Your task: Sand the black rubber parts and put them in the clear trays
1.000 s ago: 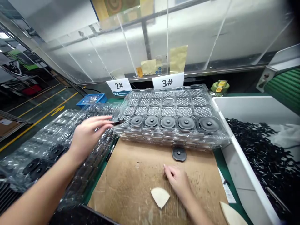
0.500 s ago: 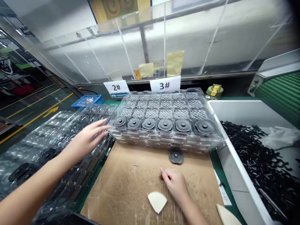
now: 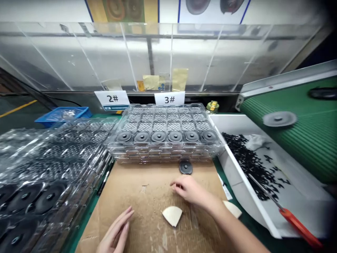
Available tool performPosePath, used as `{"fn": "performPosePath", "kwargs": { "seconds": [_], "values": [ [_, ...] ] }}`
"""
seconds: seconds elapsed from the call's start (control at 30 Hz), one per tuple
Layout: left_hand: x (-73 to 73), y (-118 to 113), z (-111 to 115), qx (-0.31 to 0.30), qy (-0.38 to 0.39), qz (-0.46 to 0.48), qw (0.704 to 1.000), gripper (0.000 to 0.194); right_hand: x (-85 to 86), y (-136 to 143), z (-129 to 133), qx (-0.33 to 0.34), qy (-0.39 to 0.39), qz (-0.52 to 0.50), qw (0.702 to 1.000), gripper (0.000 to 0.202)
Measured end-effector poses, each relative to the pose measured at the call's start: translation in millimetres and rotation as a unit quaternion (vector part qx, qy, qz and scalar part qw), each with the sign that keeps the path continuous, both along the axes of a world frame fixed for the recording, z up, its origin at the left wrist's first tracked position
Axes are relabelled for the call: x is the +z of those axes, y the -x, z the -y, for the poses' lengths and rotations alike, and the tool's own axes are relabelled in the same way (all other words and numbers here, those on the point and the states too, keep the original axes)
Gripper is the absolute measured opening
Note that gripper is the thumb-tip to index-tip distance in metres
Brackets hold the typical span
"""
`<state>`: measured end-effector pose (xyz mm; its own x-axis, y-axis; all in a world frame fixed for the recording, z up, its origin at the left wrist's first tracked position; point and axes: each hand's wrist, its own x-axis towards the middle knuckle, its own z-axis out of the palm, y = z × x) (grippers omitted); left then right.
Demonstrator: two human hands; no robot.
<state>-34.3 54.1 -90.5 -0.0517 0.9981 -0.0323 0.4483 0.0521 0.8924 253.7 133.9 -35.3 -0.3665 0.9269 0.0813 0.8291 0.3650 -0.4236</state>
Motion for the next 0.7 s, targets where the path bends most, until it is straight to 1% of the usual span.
{"fn": "performPosePath", "kwargs": {
  "seconds": [0.03, 0.1, 0.17, 0.2, 0.23, 0.27, 0.3, 0.33, 0.37, 0.43, 0.5, 0.53, 0.6, 0.67, 0.7],
  "values": [
    [-1.8, -11, -4, -0.011, -0.003, 0.019, 1.0, 0.027, 22.8, -7, -1, -0.004, -0.021, 0.024, 0.999, 0.012],
    [-7.6, -28, -11, 0.001, -0.006, 0.058, 0.998, 0.026, 71.8, -25, -5, -0.045, -0.077, 0.078, 0.993, 0.021],
    [-16.7, -37, -14, 0.036, -0.01, 0.097, 0.995, 0.026, 117.7, -51, -14, -0.123, -0.14, 0.139, 0.973, 0.025],
    [-21.5, -39, -13, 0.045, -0.015, 0.111, 0.993, 0.025, 136.7, -67, -19, -0.171, -0.169, 0.167, 0.956, 0.026],
    [-25.7, -40, -12, 0.046, -0.024, 0.118, 0.992, 0.024, 151.9, -84, -25, -0.221, -0.195, 0.193, 0.936, 0.029],
    [-29.1, -40, -11, 0.035, -0.035, 0.118, 0.992, 0.022, 163.1, -102, -31, -0.264, -0.216, 0.215, 0.915, 0.033],
    [-31.4, -39, -9, 0.018, -0.046, 0.114, 0.992, 0.021, 170.2, -120, -36, -0.302, -0.228, 0.235, 0.895, 0.04],
    [-32.9, -38, -8, 0.003, -0.056, 0.11, 0.992, 0.02, 173.8, -137, -40, -0.342, -0.226, 0.261, 0.874, 0.05],
    [-33.7, -36, -7, -0.006, -0.064, 0.108, 0.992, 0.019, 174.4, -152, -42, -0.376, -0.199, 0.3, 0.854, 0.059],
    [-35.0, -33, -5, -0.008, -0.076, 0.11, 0.991, 0.02, 170.6, -172, -41, -0.392, -0.164, 0.319, 0.847, 0.058],
    [-36.8, -32, -6, -0.006, -0.085, 0.115, 0.99, 0.02, 165.0, -175, -34, -0.373, -0.149, 0.309, 0.862, 0.047],
    [-37.8, -32, -6, -0.006, -0.089, 0.117, 0.989, 0.02, 162.4, -170, -29, -0.357, -0.147, 0.299, 0.873, 0.044],
    [-38.4, -33, -8, -0.01, -0.096, 0.118, 0.988, 0.02, 156.8, -150, -16, -0.311, -0.136, 0.272, 0.901, 0.046],
    [-34.8, -36, -8, -0.018, -0.101, 0.117, 0.988, 0.02, 147.5, -117, 1, -0.235, -0.099, 0.227, 0.94, 0.05],
    [-30.7, -38, -7, -0.024, -0.103, 0.115, 0.988, 0.019, 140.6, -98, 11, -0.188, -0.071, 0.2, 0.959, 0.052]
  ]
}}
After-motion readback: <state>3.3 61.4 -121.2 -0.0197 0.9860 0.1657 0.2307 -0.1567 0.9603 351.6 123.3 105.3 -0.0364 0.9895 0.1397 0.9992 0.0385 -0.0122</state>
